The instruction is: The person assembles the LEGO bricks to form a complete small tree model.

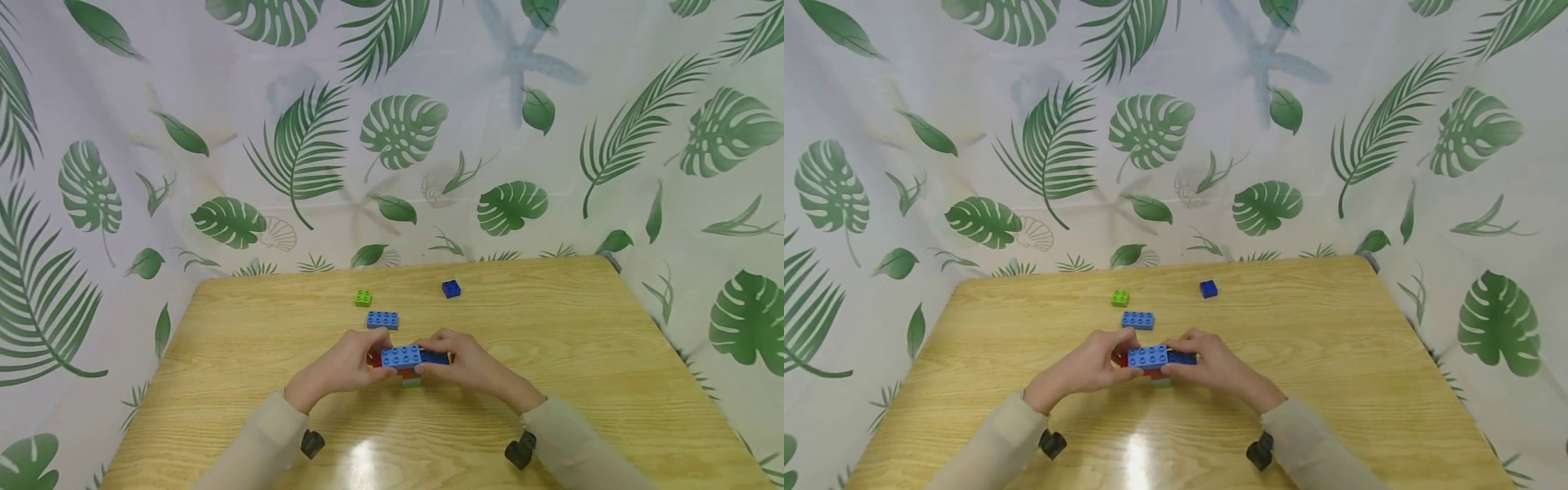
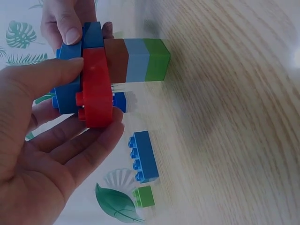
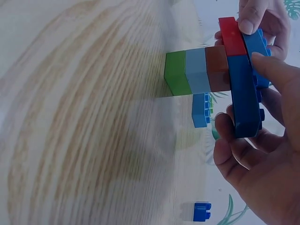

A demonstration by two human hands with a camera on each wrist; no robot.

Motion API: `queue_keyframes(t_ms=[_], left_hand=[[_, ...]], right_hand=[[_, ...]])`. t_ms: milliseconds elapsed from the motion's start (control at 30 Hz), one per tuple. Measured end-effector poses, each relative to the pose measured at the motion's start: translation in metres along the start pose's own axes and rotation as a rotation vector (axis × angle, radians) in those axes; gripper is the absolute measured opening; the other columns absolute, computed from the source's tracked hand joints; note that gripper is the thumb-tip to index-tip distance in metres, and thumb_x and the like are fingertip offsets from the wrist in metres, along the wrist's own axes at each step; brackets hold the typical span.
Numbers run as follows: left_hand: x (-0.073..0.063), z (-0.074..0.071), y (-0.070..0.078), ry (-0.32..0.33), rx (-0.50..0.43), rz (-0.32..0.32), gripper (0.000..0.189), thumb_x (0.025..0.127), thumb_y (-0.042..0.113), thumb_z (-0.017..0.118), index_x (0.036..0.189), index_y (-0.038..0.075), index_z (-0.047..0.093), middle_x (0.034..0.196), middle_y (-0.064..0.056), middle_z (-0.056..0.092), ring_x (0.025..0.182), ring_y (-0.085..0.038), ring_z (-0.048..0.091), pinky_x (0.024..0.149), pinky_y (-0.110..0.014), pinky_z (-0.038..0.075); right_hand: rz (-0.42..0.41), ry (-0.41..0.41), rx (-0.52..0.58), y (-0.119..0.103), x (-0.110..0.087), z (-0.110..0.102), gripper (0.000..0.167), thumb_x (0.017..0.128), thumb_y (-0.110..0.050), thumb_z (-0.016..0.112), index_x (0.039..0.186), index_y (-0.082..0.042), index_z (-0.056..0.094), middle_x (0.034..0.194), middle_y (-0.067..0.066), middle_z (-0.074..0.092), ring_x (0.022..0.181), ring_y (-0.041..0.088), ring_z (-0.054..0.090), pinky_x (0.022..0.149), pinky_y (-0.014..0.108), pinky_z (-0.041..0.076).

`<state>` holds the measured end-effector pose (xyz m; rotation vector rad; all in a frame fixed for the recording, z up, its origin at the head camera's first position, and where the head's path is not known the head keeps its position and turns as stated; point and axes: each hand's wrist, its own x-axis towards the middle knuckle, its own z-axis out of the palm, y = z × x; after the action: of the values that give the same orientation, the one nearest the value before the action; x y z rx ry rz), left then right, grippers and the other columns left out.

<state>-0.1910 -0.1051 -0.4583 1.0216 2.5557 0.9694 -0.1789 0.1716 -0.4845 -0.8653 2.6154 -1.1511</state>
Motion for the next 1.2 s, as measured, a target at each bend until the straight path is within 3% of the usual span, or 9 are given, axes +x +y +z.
queue_keyframes(t_ms=[267, 433, 733, 1067, 1200], left_hand=[[-0.001, 0.002, -0.004, 0.007, -0.057, -0.040, 0.023, 0.093, 0.020, 0.083, 0.105, 0.016, 0.063, 0.098, 0.001, 0.072, 0.082, -0.019, 0.061, 0.071, -0.024, 0.049], [-0.002, 0.004, -0.007, 0.000, -0.070, -0.057, 0.023, 0.093, 0.021, 0.083, 0.106, 0.017, 0.065, 0.099, 0.002, 0.072, 0.081, -0.016, 0.060, 0.071, -0.024, 0.050], [-0.002, 0.009, -0.011, 0.045, -0.118, -0.067, 0.026, 0.092, 0.022, 0.085, 0.108, 0.017, 0.065, 0.101, 0.002, 0.072, 0.083, -0.015, 0.060, 0.074, -0.025, 0.052], [-0.006, 0.020, -0.019, 0.088, -0.204, -0.098, 0.040, 0.093, 0.026, 0.084, 0.128, 0.012, 0.070, 0.113, 0.001, 0.073, 0.090, -0.012, 0.064, 0.078, -0.023, 0.054], [-0.005, 0.020, -0.019, 0.090, -0.178, -0.093, 0.043, 0.092, 0.028, 0.084, 0.130, 0.012, 0.071, 0.119, -0.001, 0.074, 0.094, -0.016, 0.066, 0.080, -0.026, 0.055]], right_hand=[[-0.038, 0.004, -0.021, 0.002, 0.003, 0.004, 0.053, 0.101, -0.032, 0.073, 0.140, 0.002, 0.064, 0.118, 0.009, 0.070, 0.094, 0.011, 0.059, 0.076, 0.024, 0.047], [-0.058, 0.003, -0.021, 0.006, 0.003, 0.008, 0.054, 0.101, -0.032, 0.072, 0.141, 0.003, 0.063, 0.117, 0.008, 0.069, 0.095, 0.009, 0.059, 0.078, 0.024, 0.049], [-0.012, -0.011, 0.003, 0.005, 0.002, 0.006, 0.056, 0.101, -0.035, 0.072, 0.142, 0.002, 0.063, 0.118, 0.009, 0.068, 0.096, 0.012, 0.058, 0.078, 0.024, 0.048], [0.063, -0.046, 0.030, 0.004, 0.005, 0.003, 0.056, 0.099, -0.044, 0.074, 0.142, -0.010, 0.067, 0.122, 0.005, 0.068, 0.102, 0.016, 0.058, 0.086, 0.029, 0.049], [0.088, -0.002, 0.080, 0.006, 0.009, -0.007, 0.049, 0.101, -0.042, 0.071, 0.141, -0.014, 0.067, 0.128, 0.008, 0.068, 0.109, 0.021, 0.060, 0.086, 0.030, 0.049]])
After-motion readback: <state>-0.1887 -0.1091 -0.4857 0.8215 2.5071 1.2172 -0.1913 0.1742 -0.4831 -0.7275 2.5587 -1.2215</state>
